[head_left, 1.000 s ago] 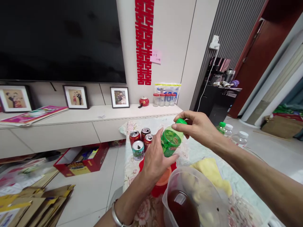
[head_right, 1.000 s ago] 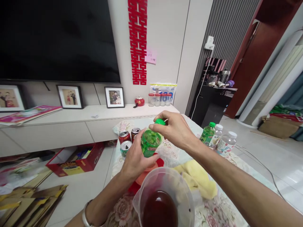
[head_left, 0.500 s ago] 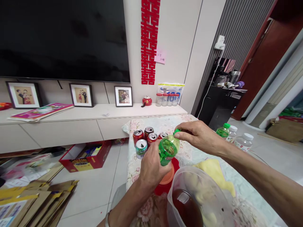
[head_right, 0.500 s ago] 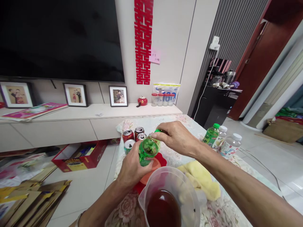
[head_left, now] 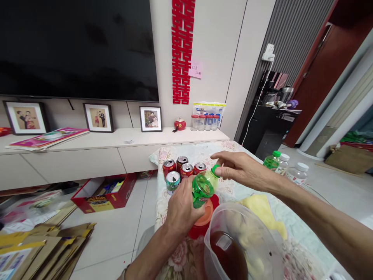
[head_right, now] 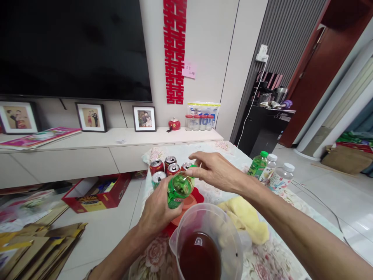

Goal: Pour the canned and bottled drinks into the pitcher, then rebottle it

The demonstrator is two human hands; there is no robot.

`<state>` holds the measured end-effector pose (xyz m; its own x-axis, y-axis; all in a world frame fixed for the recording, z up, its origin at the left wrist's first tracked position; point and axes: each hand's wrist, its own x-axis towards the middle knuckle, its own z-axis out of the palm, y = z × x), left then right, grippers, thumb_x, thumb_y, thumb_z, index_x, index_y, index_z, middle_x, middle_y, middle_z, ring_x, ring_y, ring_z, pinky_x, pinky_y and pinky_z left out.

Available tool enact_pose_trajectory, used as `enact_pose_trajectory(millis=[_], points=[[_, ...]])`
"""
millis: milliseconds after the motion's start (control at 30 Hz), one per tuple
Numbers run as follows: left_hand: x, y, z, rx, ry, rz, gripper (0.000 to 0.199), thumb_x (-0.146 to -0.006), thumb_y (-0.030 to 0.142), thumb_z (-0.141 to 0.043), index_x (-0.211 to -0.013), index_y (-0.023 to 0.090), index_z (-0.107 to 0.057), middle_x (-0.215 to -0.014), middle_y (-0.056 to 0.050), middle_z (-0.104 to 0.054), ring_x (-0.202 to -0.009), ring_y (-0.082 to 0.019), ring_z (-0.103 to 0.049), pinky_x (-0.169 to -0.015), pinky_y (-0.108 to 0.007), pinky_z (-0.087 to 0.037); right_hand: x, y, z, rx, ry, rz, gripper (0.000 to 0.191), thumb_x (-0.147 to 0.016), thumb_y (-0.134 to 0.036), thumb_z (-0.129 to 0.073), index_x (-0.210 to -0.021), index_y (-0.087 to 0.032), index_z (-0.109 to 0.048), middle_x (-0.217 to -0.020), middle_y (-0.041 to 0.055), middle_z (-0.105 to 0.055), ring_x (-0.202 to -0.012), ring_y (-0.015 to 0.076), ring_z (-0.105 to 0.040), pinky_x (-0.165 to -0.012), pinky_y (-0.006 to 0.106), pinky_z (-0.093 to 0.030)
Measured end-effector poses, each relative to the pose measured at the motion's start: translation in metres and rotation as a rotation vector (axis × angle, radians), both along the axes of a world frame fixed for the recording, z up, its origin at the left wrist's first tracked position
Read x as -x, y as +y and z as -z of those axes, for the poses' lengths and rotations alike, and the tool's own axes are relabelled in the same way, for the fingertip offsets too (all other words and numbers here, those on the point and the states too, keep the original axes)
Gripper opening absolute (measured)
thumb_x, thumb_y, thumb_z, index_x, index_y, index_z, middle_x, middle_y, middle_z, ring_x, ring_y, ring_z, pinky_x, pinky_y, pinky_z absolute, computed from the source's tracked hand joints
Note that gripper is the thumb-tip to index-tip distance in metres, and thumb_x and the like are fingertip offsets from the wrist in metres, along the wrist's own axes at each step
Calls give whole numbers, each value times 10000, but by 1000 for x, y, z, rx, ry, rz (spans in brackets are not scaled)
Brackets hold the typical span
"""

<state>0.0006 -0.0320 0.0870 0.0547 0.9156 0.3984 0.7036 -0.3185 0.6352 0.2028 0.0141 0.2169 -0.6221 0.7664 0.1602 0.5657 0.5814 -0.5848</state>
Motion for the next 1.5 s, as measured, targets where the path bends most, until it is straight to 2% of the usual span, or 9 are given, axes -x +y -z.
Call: enact_pose_trajectory(millis=[167,433,633,800,967,1100,1200,1333,1500], points=[[4,-2,3,6,17,15,552,-756,145,-663,-1289,203,-533,-1198,-111,-697,-1111,-337,-691,-886,-450,-565,2,-5,-1,-136,-136,-79,491,-1055,-553,-513,-928,-125,-717,-799,62,-661,-712,171,-578,-674,300,-410],[12,-1,1,13,28,79,540,-765,175,-663,-1283,225,-519,-1202,-96,-701,-1104,-313,-706,-854,-411,-568,-9,5,5,-269,0,-332,344,-1062,-411,-558,-1206,-139,-712,-1013,112,-671,-909,202,-632,-834,325,-475],[13,-2,10,-7,57,34,580,-736,109,-639,-1289,230,-512,-1219,-103,-684,-1151,-313,-683,-912,-438,-564,-1,-3,6,101,-32,-45,395,-1003,-521,-626,-1092,-148,-721,-713,5,-669,-621,153,-651,-630,267,-467],[13,-2,3,44,23,67,572,-745,154,-669,-1293,218,-518,-1226,-111,-680,-1151,-324,-681,-935,-460,-563,1,-3,9,-39,-44,-89,464,-1017,-575,-569,-841,-161,-686,-710,18,-625,-661,153,-588,-647,275,-417],[17,-2,-2,115,3,144,594,-741,160,-690,-1309,210,-522,-1247,-115,-678,-1169,-322,-678,-940,-447,-557,-8,6,13,-252,13,-297,501,-1047,-578,-521,-1101,-132,-743,-956,120,-681,-889,212,-623,-816,334,-462],[16,-2,3,72,59,90,552,-749,129,-663,-1278,227,-539,-1202,-98,-688,-1124,-313,-687,-895,-424,-560,-7,3,14,-7,10,-175,506,-1017,-600,-572,-1218,-160,-724,-941,80,-715,-827,189,-682,-773,314,-519],[15,-1,7,28,104,47,550,-746,102,-643,-1269,236,-537,-1160,-85,-691,-1090,-308,-687,-880,-418,-559,-1,-3,13,142,-64,-5,471,-1047,-576,-509,-987,-150,-699,-764,22,-676,-552,126,-625,-561,255,-471],[15,0,7,25,111,55,534,-735,73,-629,-1241,219,-545,-1132,-84,-690,-1097,-311,-681,-897,-424,-556,2,-7,14,36,-90,-35,459,-1064,-518,-482,-796,-166,-603,-680,10,-610,-543,120,-590,-562,247,-428],[18,-1,0,113,27,149,544,-756,176,-708,-1271,224,-541,-1233,-99,-694,-1161,-327,-685,-917,-428,-555,-6,-3,19,-139,-86,-207,339,-1052,-430,-493,-1001,-155,-685,-853,75,-644,-749,174,-577,-722,301,-436]])
